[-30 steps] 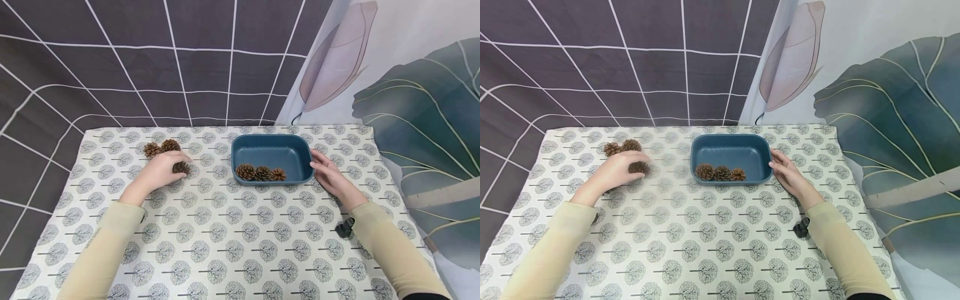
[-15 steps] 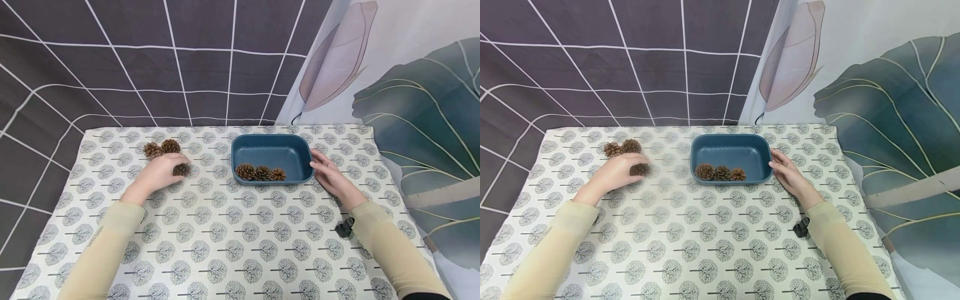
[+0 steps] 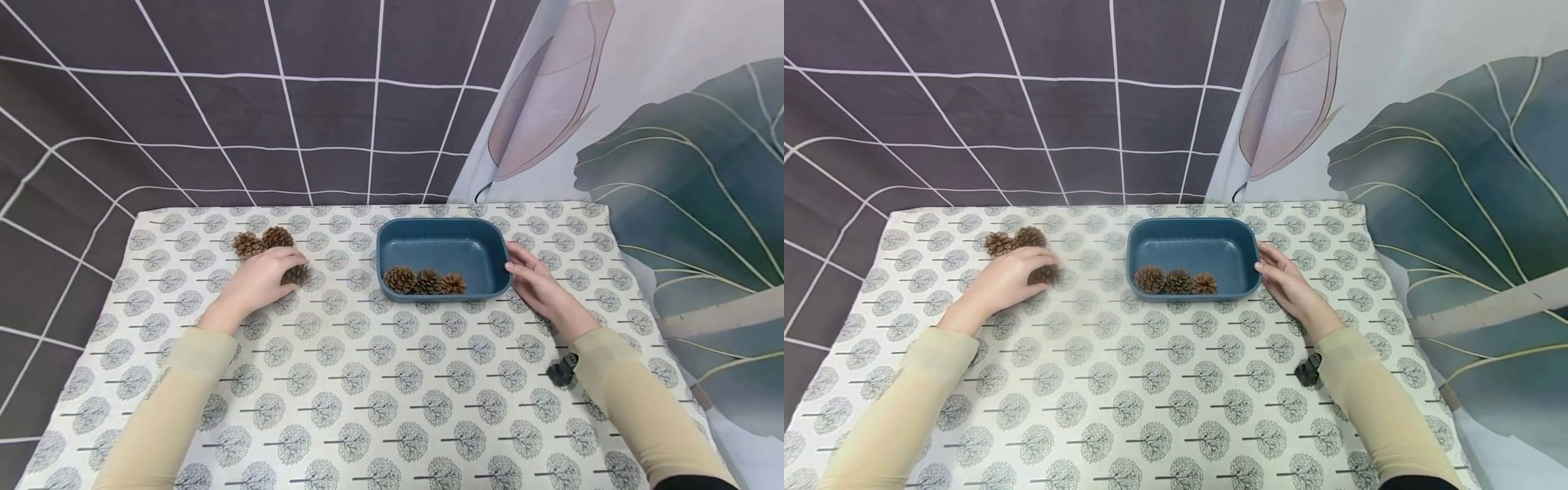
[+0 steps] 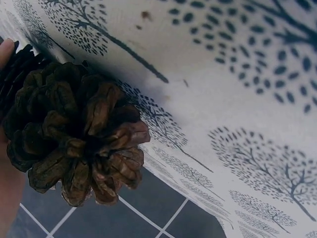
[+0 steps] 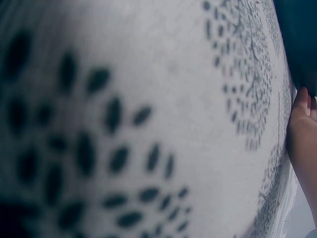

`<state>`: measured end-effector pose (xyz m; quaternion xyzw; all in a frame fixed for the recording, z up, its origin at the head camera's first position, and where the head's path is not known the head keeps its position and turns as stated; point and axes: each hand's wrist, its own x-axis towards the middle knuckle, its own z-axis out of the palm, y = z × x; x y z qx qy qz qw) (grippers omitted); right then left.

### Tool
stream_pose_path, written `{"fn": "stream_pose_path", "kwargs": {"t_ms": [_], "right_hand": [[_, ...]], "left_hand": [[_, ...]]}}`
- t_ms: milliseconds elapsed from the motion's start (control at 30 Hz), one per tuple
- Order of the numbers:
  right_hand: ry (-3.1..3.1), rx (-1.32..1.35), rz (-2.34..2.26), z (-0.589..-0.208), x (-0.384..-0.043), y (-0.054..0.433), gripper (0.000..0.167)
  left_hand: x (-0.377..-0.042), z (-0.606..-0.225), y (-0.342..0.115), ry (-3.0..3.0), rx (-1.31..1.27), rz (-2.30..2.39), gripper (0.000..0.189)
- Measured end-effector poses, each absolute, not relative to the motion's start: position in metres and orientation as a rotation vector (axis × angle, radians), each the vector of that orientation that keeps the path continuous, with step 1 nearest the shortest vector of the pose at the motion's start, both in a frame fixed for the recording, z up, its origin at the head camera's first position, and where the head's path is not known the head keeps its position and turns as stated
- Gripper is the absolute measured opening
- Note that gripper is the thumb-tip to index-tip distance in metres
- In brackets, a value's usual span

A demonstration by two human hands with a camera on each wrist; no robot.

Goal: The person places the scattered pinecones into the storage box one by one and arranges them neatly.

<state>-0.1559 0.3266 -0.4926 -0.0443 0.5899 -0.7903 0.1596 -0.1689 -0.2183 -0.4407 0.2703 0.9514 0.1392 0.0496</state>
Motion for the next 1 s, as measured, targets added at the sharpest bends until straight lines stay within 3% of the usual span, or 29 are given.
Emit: {"fn": "stream_pose_path", "kwargs": {"t_ms": [1000], "right_hand": [[1.658,-0.153,-2.271,-0.495,-0.157,0.327,0.049]], "left_hand": [[-0.166,-0.426,-0.172,3.007,0.87,0.725,0.055]]}}
